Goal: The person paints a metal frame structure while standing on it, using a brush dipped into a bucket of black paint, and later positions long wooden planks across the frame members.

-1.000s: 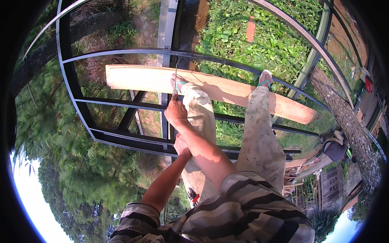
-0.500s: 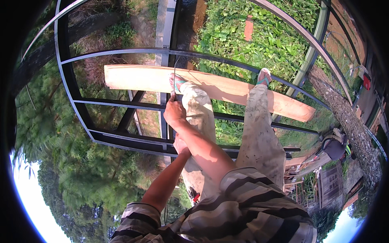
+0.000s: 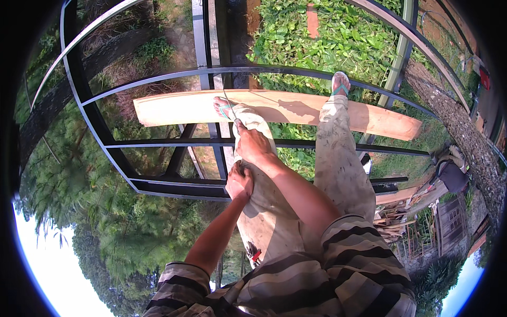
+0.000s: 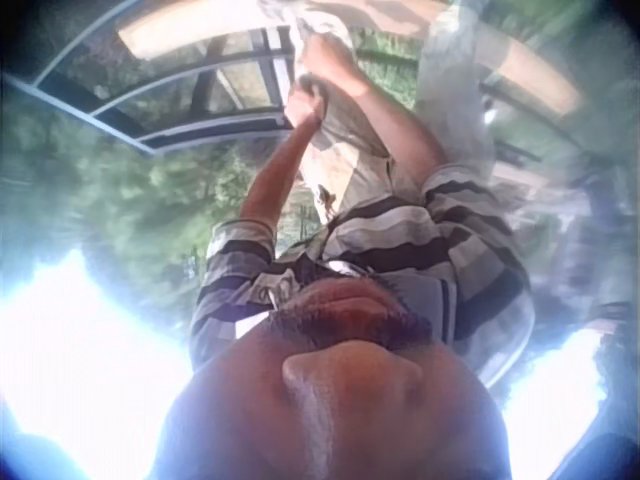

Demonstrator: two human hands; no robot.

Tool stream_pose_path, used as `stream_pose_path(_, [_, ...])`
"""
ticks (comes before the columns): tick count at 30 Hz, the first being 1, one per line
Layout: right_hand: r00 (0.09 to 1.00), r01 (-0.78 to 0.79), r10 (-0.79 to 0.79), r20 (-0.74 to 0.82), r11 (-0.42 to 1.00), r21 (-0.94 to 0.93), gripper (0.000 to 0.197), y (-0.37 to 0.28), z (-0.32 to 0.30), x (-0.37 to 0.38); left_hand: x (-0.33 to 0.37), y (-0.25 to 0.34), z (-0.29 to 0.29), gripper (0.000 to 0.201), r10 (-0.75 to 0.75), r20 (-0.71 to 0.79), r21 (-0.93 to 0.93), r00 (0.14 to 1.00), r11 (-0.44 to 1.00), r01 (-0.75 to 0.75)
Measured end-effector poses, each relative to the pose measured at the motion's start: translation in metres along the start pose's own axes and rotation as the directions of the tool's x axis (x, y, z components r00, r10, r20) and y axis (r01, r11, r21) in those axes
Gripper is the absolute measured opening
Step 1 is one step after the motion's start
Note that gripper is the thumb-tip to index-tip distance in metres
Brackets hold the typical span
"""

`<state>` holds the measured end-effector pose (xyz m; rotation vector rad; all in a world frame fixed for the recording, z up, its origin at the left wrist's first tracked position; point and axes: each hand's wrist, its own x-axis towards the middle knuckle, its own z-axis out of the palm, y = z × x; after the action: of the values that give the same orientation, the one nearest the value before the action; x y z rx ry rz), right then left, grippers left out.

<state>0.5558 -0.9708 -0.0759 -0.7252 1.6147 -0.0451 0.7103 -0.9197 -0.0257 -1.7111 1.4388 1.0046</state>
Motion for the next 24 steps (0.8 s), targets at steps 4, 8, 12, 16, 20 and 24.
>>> stream_pose_path(4, [0.991, 0.082, -0.065, -0.113, 0.984, 0.156, 0.065, -0.009, 0.012, -0.022, -0.001, 0.012, -0.001, 0.051, -0.028, 0.080, 0.070, 0.996, 0.997, 0.023])
stream_pose_path(8, [0.990, 0.067, -0.035, -0.136, 0.969, 0.236, 0.065, -0.016, 0.007, -0.028, 0.000, 0.003, 0.011, 0.063, -0.062, 0.098, 0.167, 0.993, 0.985, 0.045])
stream_pose_path(12, [0.985, 0.058, 0.000, -0.174, 0.945, 0.323, 0.061, -0.012, 0.015, -0.013, 0.000, 0.001, 0.013, 0.066, -0.037, 0.108, 0.238, 0.994, 0.971, 0.010])
stream_pose_path(16, [0.992, 0.088, -0.065, -0.109, 0.972, 0.219, 0.072, -0.007, 0.024, -0.017, 0.002, -0.005, 0.020, 0.069, -0.046, 0.107, 0.325, 0.993, 0.946, 0.008])
stream_pose_path(20, [0.986, 0.136, -0.116, -0.123, 0.976, 0.171, 0.072, 0.012, 0.040, -0.018, 0.004, 0.012, 0.011, 0.068, -0.116, 0.116, 0.246, 0.986, 0.966, 0.084])
stream_pose_path(24, [0.996, 0.003, 0.017, -0.082, 0.970, 0.244, 0.067, 0.019, 0.016, -0.030, -0.001, 0.028, 0.000, 0.062, -0.028, 0.066, 0.173, 0.997, 0.985, 0.016])
